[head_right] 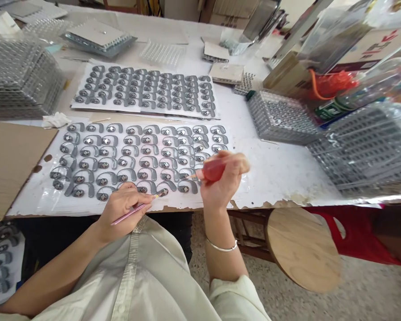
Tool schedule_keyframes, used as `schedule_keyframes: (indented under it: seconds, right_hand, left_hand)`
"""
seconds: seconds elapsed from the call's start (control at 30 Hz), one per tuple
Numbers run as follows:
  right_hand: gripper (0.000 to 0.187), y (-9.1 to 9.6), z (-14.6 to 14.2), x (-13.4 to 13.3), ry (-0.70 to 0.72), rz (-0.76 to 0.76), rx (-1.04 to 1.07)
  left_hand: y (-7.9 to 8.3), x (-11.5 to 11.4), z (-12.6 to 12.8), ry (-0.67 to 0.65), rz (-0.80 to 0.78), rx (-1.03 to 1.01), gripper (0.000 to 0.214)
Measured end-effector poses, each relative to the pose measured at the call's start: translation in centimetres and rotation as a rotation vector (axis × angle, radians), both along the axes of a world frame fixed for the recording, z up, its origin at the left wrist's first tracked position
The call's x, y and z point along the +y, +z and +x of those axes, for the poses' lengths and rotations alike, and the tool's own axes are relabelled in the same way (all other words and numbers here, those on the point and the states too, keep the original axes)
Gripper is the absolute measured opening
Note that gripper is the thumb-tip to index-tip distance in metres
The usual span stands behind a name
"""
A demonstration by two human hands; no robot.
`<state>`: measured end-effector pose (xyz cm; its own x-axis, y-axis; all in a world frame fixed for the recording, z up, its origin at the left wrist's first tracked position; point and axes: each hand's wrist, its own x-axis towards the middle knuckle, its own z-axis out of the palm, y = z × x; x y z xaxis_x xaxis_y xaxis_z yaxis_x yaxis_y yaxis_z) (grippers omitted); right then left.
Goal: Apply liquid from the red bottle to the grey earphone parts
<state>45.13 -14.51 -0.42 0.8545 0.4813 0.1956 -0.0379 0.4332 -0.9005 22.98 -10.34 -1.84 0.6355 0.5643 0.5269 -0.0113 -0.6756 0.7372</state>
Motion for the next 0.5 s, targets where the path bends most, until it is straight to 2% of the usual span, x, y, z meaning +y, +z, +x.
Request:
schedule_keyframes:
  seconds: [0.1,0.27,0.37,0.5]
  right_hand:
    - [0.054,1.1,2.0,0.8,0.101,-0.07,0.085]
    - [0.036,2.0,2.4,2.3,0.248,-0.032,-0.067]
    - [0.032,1.6,1.6,2.3,0.266,0.005,-0.111]
    - [0.036,0.9,1.6,0.8,0.227,0.021,-0.003]
  left_hand:
    - [0.5,0.2,0.3,0.039,0.014,-0.08,0.018]
    - [0.7,0.6,1.5,0.077,0.163,-0.043,0.018]
    - [0.4,0.5,1.7,0.112,0.215,-0.013,0.018]
    - [0.7,0.9,1.1,0.196,0.133,-0.049,0.016]
